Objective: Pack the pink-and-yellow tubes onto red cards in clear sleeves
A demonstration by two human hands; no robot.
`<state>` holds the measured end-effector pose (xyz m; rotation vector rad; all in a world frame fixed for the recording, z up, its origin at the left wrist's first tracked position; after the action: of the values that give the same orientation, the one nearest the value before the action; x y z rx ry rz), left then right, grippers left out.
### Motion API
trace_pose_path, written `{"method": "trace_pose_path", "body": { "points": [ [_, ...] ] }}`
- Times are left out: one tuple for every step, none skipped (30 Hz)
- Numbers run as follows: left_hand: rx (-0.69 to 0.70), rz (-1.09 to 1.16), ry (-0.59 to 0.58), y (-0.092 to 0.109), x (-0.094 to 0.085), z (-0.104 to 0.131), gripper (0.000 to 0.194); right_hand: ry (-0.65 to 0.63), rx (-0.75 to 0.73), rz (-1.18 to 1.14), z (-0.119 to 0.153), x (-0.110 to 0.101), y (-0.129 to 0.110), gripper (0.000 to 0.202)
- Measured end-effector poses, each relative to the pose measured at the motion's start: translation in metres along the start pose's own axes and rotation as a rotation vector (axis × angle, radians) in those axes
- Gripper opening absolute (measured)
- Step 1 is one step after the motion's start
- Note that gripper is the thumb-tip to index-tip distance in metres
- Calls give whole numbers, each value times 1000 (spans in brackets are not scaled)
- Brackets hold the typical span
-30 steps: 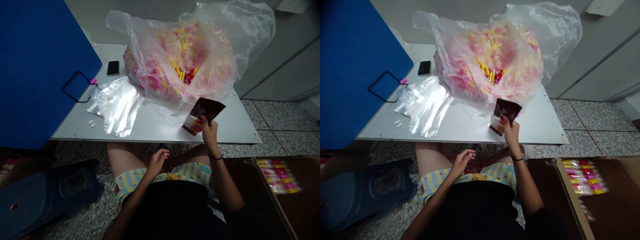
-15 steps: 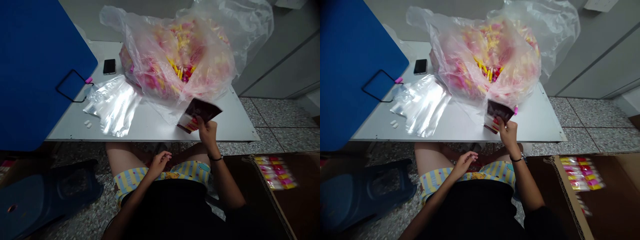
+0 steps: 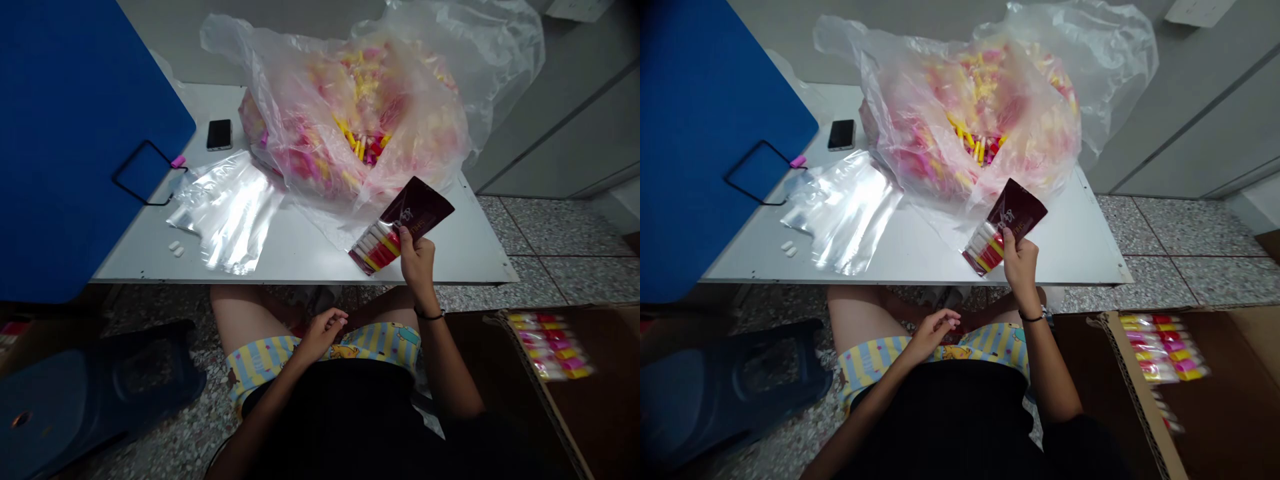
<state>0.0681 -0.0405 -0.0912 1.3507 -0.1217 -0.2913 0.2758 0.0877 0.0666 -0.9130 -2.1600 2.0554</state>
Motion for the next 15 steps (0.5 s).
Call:
{"method": "trace_pose_path", "body": {
  "points": [
    [1, 15, -7, 2, 1, 0, 29, 8, 18, -42, 2, -3, 0, 53],
    [7, 42, -16, 6, 2, 1, 30, 29, 34, -90, 5, -8, 1, 53],
    [19, 83, -24, 10, 3, 0, 31, 54, 48, -143, 8, -13, 1, 52],
    [39, 135, -30, 17, 3, -1, 33, 74, 60, -201, 11, -16, 2, 52],
    [65, 193, -30, 25, 3, -2, 36, 84, 72, -262, 15, -19, 2, 52],
    [97, 253, -27, 34, 3, -4, 40, 77, 84, -319, 18, -19, 3, 53],
    [132, 311, -18, 43, 2, -6, 45, 60, 97, -370, 22, -18, 3, 54],
    [167, 366, -6, 53, 2, -9, 50, 35, 111, -410, 25, -16, 2, 54],
    [199, 413, 16, 62, 0, -11, 55, 10, 127, -444, 29, -13, 1, 54],
    [226, 448, 52, 70, -2, -14, 57, -11, 145, -477, 32, -11, -1, 54],
    [249, 465, 105, 76, -5, -17, 56, -25, 165, -514, 36, -10, -2, 53],
    [271, 464, 168, 80, -10, -19, 53, -38, 186, -553, 39, -9, -3, 51],
    [290, 452, 233, 83, -15, -21, 47, -48, 207, -588, 42, -9, -4, 49],
    [304, 436, 291, 86, -20, -21, 42, -57, 227, -616, 44, -9, -4, 47],
    [311, 422, 333, 87, -25, -21, 37, -58, 244, -638, 45, -9, -3, 44]
  ]
}}
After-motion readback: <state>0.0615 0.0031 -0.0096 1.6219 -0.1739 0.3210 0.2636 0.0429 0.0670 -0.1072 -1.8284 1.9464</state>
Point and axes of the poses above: each hand's wrist, its own z-axis away from the middle knuckle, its own x-axis out of the palm, y = z × x, the point moved 10 cm from there along -z, towards the middle knuckle, and after that the axes turned 9 degrees about x, right-handed, at the moved point
